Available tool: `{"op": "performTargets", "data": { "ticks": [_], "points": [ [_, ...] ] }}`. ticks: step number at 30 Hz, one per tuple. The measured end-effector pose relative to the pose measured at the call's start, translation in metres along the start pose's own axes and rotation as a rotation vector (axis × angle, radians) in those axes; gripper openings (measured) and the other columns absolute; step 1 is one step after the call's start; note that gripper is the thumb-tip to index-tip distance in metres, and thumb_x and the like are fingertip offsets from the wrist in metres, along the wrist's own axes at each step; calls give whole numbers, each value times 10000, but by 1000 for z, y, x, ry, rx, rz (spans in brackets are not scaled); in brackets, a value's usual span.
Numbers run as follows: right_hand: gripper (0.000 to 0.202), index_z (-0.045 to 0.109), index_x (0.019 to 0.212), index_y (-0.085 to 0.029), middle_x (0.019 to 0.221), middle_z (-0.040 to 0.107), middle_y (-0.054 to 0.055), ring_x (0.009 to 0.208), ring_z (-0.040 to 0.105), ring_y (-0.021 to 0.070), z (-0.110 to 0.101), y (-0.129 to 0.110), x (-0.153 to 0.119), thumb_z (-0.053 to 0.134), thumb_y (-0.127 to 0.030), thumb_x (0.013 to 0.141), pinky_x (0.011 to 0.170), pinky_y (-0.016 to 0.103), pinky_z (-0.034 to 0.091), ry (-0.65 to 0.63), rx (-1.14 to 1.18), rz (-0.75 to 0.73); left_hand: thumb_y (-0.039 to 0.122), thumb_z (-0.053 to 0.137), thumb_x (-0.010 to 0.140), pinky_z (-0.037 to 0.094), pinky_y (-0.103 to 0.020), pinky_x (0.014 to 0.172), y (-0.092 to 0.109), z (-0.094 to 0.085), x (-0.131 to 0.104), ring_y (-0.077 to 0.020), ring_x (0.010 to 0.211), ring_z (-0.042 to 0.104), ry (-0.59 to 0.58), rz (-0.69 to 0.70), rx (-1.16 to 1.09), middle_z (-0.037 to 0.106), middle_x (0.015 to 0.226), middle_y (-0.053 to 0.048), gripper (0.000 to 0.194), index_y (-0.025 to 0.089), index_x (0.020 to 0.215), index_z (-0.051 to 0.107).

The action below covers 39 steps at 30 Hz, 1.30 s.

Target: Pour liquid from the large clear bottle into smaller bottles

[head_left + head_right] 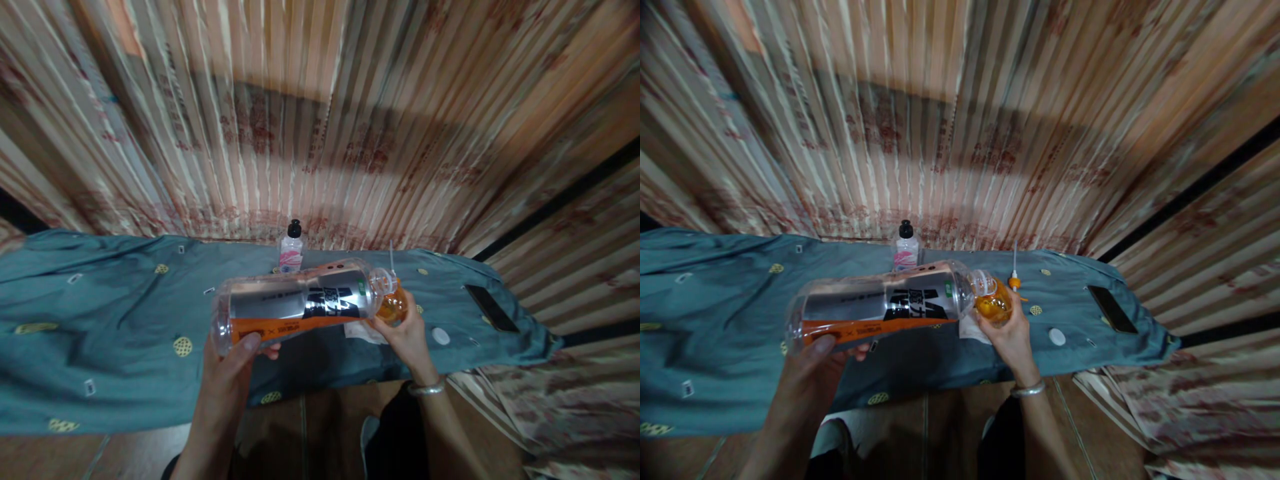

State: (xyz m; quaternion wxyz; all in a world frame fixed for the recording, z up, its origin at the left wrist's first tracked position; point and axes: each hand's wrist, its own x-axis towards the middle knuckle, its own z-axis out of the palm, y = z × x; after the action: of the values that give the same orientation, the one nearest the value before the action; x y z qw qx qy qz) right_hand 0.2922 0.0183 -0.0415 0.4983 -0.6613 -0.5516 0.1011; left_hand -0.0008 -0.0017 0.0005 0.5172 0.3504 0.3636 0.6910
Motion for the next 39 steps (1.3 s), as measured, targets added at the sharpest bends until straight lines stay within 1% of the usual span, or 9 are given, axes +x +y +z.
{"op": "performTargets", "data": {
  "ticks": [5,8,15,24,28,33,39],
  "points": [
    [719,597,1237,-178,1130,749,123,1005,729,308,0,2,0,820,-547,661,901,459,601,7,0,-24,374,837,706,538,-260,465,-1,0,0,-193,559,668,-1,1,12,723,715,-25,409,183,1050,727],
    [720,592,1246,-177,1151,742,128,1023,725,309,1,4,0,821,-537,666,925,468,594,2,5,-24,371,828,723,543,-264,475,-1,-1,0,-191,564,669,-5,4,21,721,715,-18,386,191,1049,724],
    [741,588,1259,-174,1161,738,135,1020,723,313,2,7,-1,820,-550,665,936,486,590,13,-9,-17,379,842,709,530,-260,456,-1,-1,0,-190,556,662,0,-5,16,722,727,-25,384,188,1021,728],
    [730,594,1256,-175,1135,748,125,1013,729,308,1,2,0,816,-544,667,904,459,602,-10,3,-9,371,846,715,550,-255,475,0,0,0,-180,563,669,-13,1,-1,727,731,-16,427,182,1075,718],
    [746,593,1251,-172,1133,750,127,1013,730,315,0,0,0,821,-550,649,909,469,601,0,1,11,378,852,703,537,-250,456,0,0,1,-180,547,663,-20,9,-12,719,716,-19,440,175,1071,719],
    [749,587,1265,-179,1128,755,122,996,739,309,-1,-2,0,832,-533,652,912,470,606,-27,38,32,380,846,708,541,-263,468,0,0,0,-187,561,664,15,4,11,709,720,-17,395,186,1030,725],
    [742,597,1245,-177,1115,756,121,995,738,310,0,-3,1,835,-541,644,912,470,606,-9,26,16,394,801,746,546,-293,477,-1,-1,0,-221,579,684,-15,-1,43,721,720,-55,311,186,967,733]
  ]
}}
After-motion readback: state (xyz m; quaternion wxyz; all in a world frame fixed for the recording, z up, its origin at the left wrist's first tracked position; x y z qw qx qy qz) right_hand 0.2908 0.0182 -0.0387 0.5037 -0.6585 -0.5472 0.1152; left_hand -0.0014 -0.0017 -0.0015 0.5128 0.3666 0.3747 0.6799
